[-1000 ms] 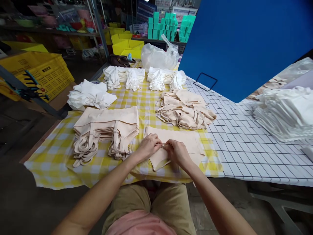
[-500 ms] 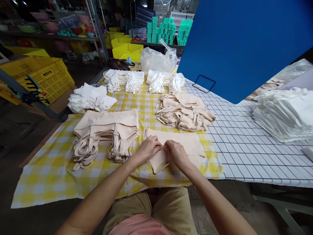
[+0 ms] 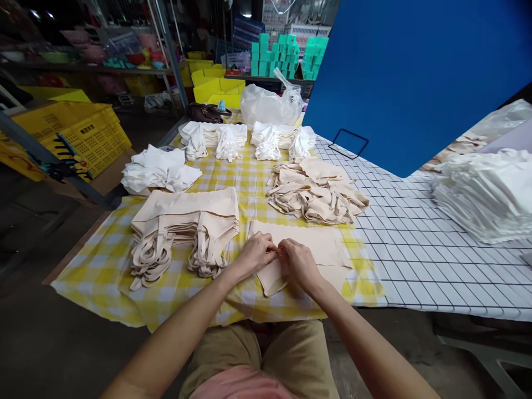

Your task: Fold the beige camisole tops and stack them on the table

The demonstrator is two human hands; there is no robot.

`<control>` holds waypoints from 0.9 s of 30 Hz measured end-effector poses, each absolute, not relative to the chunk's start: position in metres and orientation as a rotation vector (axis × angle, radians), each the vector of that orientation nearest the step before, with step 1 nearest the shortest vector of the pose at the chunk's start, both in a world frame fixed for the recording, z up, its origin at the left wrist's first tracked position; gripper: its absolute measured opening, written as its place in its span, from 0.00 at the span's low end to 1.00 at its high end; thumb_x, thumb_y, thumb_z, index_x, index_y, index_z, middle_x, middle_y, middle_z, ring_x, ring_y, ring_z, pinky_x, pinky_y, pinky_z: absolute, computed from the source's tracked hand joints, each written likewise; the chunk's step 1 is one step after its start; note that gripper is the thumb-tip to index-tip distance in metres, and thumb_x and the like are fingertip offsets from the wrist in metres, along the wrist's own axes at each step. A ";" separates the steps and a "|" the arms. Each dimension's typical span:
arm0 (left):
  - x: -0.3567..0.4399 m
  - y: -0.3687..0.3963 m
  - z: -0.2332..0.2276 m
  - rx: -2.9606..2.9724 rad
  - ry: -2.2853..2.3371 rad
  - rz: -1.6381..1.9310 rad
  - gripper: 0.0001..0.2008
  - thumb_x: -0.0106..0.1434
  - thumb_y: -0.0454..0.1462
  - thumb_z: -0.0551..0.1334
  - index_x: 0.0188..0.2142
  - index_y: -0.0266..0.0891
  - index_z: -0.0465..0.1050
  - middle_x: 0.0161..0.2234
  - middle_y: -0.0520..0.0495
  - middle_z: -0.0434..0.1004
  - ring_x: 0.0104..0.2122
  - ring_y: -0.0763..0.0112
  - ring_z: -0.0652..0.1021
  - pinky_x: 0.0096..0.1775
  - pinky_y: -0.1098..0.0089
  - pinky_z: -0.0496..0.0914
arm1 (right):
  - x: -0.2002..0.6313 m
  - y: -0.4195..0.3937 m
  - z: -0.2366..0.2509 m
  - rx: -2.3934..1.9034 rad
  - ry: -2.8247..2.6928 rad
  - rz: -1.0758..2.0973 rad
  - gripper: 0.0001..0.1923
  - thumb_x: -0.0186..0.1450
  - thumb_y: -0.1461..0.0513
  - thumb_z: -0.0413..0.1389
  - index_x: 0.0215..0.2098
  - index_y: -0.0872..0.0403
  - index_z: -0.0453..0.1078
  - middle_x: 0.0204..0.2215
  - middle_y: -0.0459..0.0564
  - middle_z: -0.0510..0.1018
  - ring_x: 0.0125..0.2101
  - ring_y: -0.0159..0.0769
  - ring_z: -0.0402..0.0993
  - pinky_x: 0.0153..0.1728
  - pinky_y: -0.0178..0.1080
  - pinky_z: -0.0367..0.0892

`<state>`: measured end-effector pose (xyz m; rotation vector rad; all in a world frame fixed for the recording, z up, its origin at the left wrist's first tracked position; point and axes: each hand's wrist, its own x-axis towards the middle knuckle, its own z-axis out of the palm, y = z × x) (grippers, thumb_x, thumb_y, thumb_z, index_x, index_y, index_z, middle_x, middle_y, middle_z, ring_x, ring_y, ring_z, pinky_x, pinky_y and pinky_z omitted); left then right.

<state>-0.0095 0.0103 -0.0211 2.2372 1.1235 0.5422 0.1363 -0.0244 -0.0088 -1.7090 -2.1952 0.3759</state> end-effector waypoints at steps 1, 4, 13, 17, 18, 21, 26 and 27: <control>-0.009 0.010 -0.020 2.238 1.125 0.535 0.07 0.59 0.35 0.60 0.32 0.42 0.78 0.28 0.49 0.71 0.35 0.68 0.68 0.37 0.71 0.63 | 0.136 -0.026 -0.009 -1.698 -2.137 0.410 0.08 0.62 0.67 0.47 0.28 0.55 0.66 0.25 0.49 0.73 0.24 0.32 0.66 0.27 0.33 0.55; -0.013 0.007 -0.015 2.269 1.132 0.512 0.07 0.59 0.35 0.60 0.33 0.42 0.78 0.30 0.49 0.71 0.36 0.67 0.68 0.38 0.69 0.64 | 0.137 -0.036 -0.005 -1.679 -1.812 0.632 0.06 0.61 0.63 0.49 0.28 0.54 0.65 0.21 0.45 0.70 0.22 0.31 0.64 0.25 0.32 0.57; -0.044 -0.012 -0.012 2.276 1.069 0.510 0.12 0.58 0.31 0.57 0.40 0.41 0.75 0.47 0.46 0.71 0.48 0.65 0.69 0.50 0.64 0.63 | 0.131 -0.142 -0.007 -1.555 -1.558 0.965 0.11 0.63 0.56 0.50 0.41 0.52 0.66 0.29 0.48 0.74 0.30 0.34 0.72 0.31 0.34 0.67; -0.046 -0.005 -0.005 2.199 1.288 0.562 0.13 0.60 0.29 0.53 0.40 0.37 0.74 0.41 0.45 0.73 0.42 0.68 0.73 0.46 0.69 0.66 | 0.148 -0.154 -0.010 -1.478 -1.834 0.775 0.11 0.63 0.60 0.50 0.44 0.50 0.68 0.39 0.51 0.75 0.41 0.38 0.71 0.41 0.39 0.66; -0.044 -0.001 -0.004 2.210 1.392 0.581 0.14 0.60 0.28 0.52 0.41 0.35 0.73 0.41 0.43 0.73 0.41 0.67 0.73 0.46 0.68 0.67 | 0.158 -0.145 -0.007 -1.493 -1.859 0.685 0.12 0.63 0.61 0.49 0.44 0.50 0.68 0.40 0.52 0.75 0.42 0.39 0.71 0.42 0.40 0.66; -0.030 0.009 0.000 2.281 1.716 0.482 0.16 0.62 0.27 0.47 0.44 0.30 0.70 0.42 0.37 0.71 0.43 0.60 0.73 0.43 0.64 0.68 | 0.199 -0.095 0.004 -1.695 -1.810 0.419 0.12 0.63 0.62 0.47 0.40 0.54 0.69 0.37 0.55 0.74 0.40 0.41 0.70 0.41 0.42 0.64; -0.006 0.025 0.002 2.064 2.056 0.181 0.15 0.64 0.32 0.49 0.47 0.24 0.65 0.44 0.26 0.68 0.43 0.52 0.74 0.37 0.63 0.70 | 0.250 -0.003 0.012 -2.371 -1.545 0.346 0.10 0.59 0.60 0.50 0.34 0.57 0.69 0.33 0.58 0.73 0.39 0.45 0.68 0.36 0.41 0.61; -0.004 0.029 0.003 2.006 2.073 0.158 0.16 0.64 0.34 0.50 0.47 0.23 0.64 0.43 0.25 0.69 0.42 0.52 0.74 0.37 0.63 0.70 | 0.253 0.008 0.011 -2.416 -1.535 0.401 0.08 0.57 0.59 0.53 0.30 0.57 0.69 0.30 0.57 0.73 0.36 0.45 0.69 0.33 0.40 0.60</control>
